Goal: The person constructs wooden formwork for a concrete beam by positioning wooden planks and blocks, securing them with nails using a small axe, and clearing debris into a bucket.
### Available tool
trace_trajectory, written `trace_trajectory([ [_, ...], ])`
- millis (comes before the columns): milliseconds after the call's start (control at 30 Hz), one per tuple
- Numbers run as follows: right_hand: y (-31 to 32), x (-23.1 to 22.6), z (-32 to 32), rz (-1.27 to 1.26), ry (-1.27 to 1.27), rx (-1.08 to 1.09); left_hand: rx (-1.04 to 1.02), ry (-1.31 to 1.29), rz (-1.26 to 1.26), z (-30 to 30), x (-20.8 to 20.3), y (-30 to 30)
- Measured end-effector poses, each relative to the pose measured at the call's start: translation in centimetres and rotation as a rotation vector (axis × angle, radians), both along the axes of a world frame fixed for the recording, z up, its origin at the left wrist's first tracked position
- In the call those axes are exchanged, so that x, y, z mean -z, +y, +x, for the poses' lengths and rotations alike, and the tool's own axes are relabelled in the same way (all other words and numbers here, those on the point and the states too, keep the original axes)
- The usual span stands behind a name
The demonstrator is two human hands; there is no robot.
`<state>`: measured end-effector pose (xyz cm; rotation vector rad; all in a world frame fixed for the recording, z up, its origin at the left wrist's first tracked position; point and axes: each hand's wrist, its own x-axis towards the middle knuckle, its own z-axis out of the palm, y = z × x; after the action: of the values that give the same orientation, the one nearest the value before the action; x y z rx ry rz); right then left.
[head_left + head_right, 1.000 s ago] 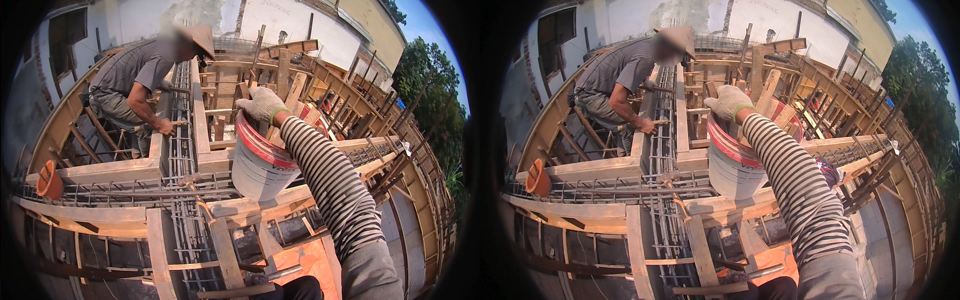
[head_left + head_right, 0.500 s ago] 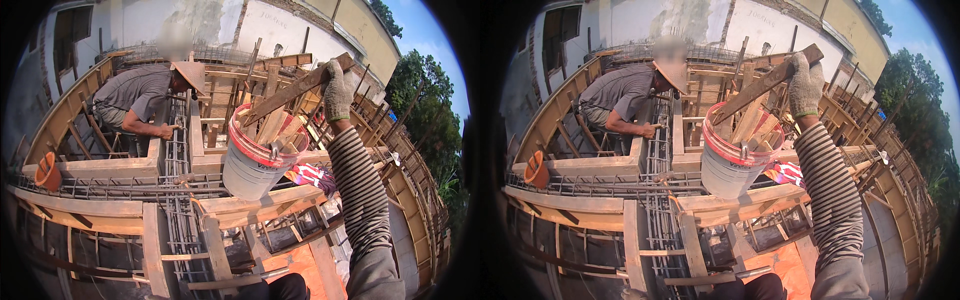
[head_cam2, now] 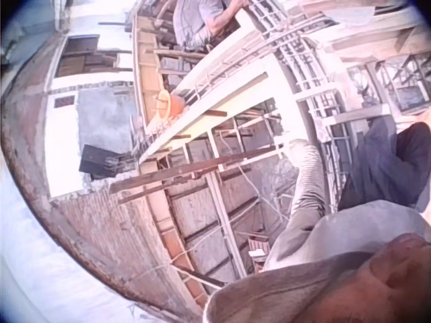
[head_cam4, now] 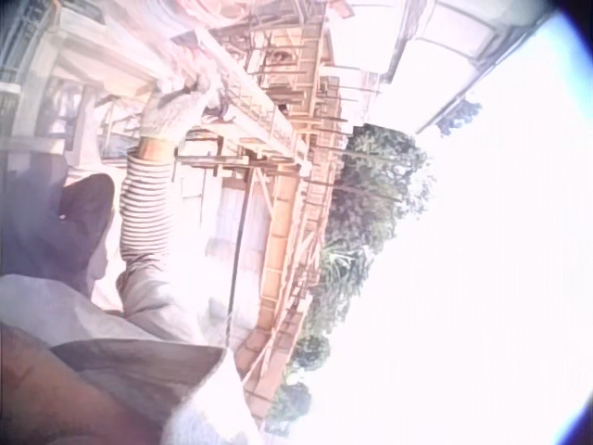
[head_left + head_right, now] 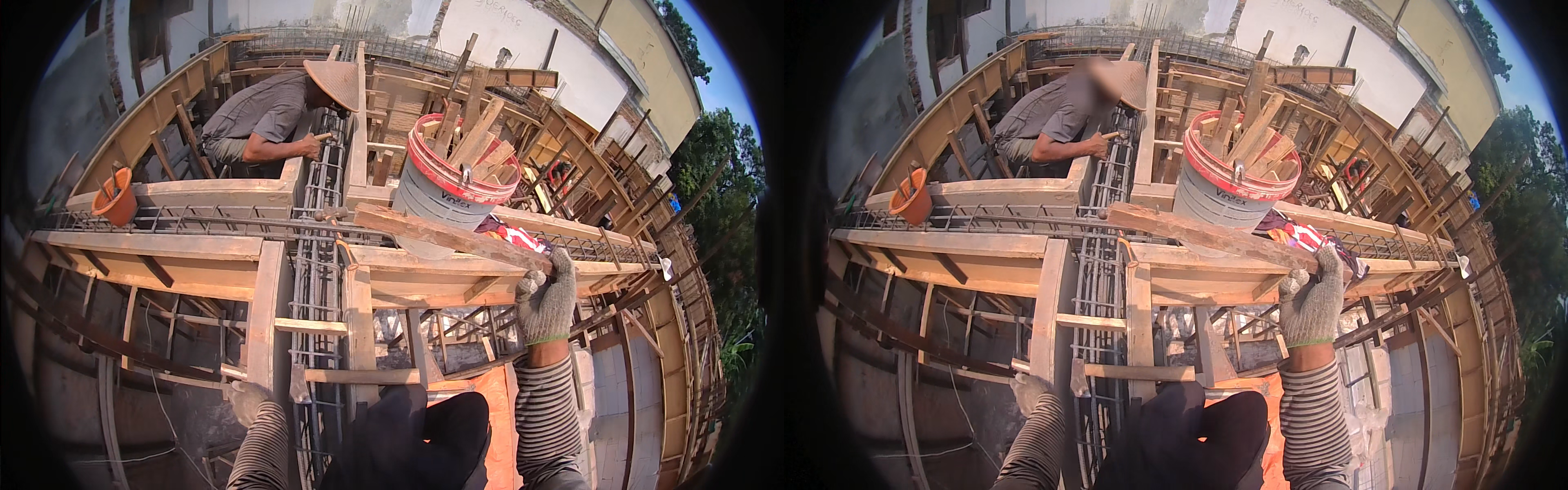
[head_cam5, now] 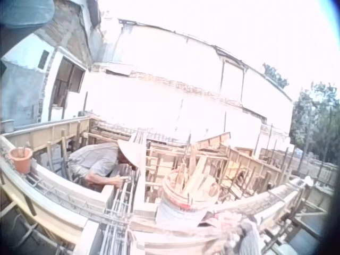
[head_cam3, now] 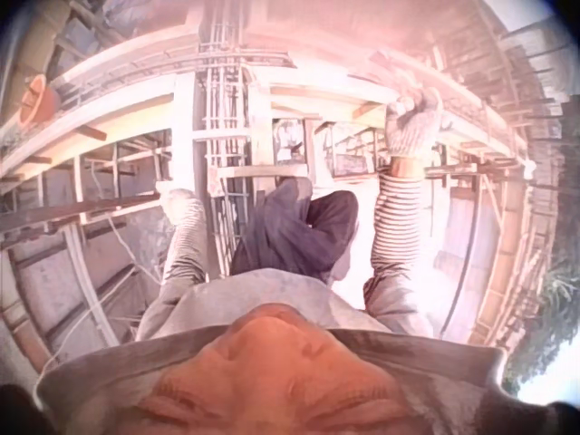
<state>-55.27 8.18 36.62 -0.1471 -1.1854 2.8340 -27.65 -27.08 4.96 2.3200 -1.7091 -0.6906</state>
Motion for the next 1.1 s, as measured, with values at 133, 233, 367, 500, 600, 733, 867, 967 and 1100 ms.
trace_trajectory([
  [133, 1.1, 3.7, 5.3, -0.116, -0.122, -0.124, 0.066, 0.142, -0.011, 1.4, -1.1, 0.5],
  [233, 3.1, 5.6, 7.8, -0.15, -0.139, -0.085, 0.19, 0.352, -0.148, 3.7, 2.5, -0.1],
  [367, 4.7, 9.2, 10.2, -0.198, -0.241, -0.086, 0.443, 0.378, -0.365, 5.9, 1.7, 2.3],
  [500, 5.4, 12.4, 11.7, -0.354, -0.365, -0.231, 0.555, 0.731, -0.055, 5.8, -1.5, 6.7],
  [600, 4.6, 14.2, 13.1, -0.506, -0.503, -0.352, 0.594, 0.857, 0.008, 5.6, -1.6, 9.1],
  [733, 3.8, 16.2, 14.4, -0.595, -0.554, -0.374, 0.576, 1.128, 0.273, 3.3, -2.0, 12.2],
  [867, 2.4, 15.7, 16.1, -0.571, -0.554, -0.369, 0.514, 1.277, 0.525, 2.3, -4.1, 13.5],
  [967, 3.8, 17.3, 16.3, -0.575, -0.521, -0.327, 0.449, 1.263, 0.619, 1.5, -6.8, 13.3],
  [1100, 4.8, 19.3, 16.9, -0.462, -0.397, -0.319, 0.291, 1.296, 0.698, 1.6, -7.2, 12.4],
])
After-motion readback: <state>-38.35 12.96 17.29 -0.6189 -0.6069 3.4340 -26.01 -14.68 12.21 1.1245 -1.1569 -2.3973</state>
